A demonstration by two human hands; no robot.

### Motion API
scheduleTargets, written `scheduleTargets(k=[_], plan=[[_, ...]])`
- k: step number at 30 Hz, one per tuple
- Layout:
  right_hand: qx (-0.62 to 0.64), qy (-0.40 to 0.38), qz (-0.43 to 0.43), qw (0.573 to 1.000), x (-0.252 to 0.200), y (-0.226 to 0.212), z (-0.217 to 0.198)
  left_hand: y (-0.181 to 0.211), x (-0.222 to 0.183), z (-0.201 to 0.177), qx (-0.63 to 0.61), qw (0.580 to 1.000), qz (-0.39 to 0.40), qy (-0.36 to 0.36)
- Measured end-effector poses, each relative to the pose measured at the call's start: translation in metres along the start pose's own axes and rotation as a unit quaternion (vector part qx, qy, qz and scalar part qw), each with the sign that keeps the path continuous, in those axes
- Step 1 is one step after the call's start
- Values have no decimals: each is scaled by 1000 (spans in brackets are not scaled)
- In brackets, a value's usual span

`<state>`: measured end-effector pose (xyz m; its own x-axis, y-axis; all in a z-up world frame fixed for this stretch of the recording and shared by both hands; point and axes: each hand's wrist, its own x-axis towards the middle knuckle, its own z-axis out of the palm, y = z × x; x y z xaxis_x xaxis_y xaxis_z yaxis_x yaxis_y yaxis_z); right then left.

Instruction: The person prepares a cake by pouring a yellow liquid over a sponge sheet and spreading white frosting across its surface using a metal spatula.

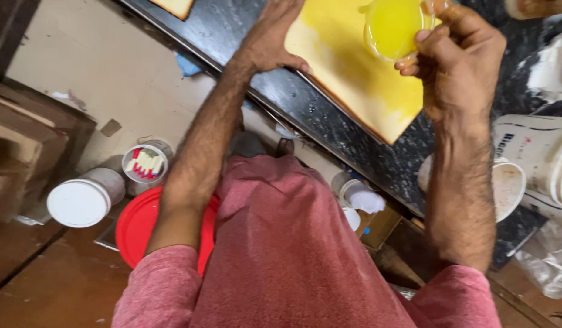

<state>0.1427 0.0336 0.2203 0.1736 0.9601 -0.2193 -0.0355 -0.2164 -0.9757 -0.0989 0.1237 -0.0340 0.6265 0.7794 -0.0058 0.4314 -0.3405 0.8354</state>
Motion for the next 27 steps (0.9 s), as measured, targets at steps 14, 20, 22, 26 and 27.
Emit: scheduleTargets(k=[14,20,22,26,27], plan=[[-55,12,-27,998,11,-4,11,-1,3,9,70,996,54,28],[-93,56,-31,994,-21,3,-42,63,-11,19,191,981,5,-26],[-61,66,-38,995,-36,10,-68,90,-15,41,205,978,38,-3],[-74,71,-47,994,-65,17,-118,141,-31,93,221,973,70,5],[-83,92,-41,991,-74,18,-127,152,-34,106,219,973,72,5]])
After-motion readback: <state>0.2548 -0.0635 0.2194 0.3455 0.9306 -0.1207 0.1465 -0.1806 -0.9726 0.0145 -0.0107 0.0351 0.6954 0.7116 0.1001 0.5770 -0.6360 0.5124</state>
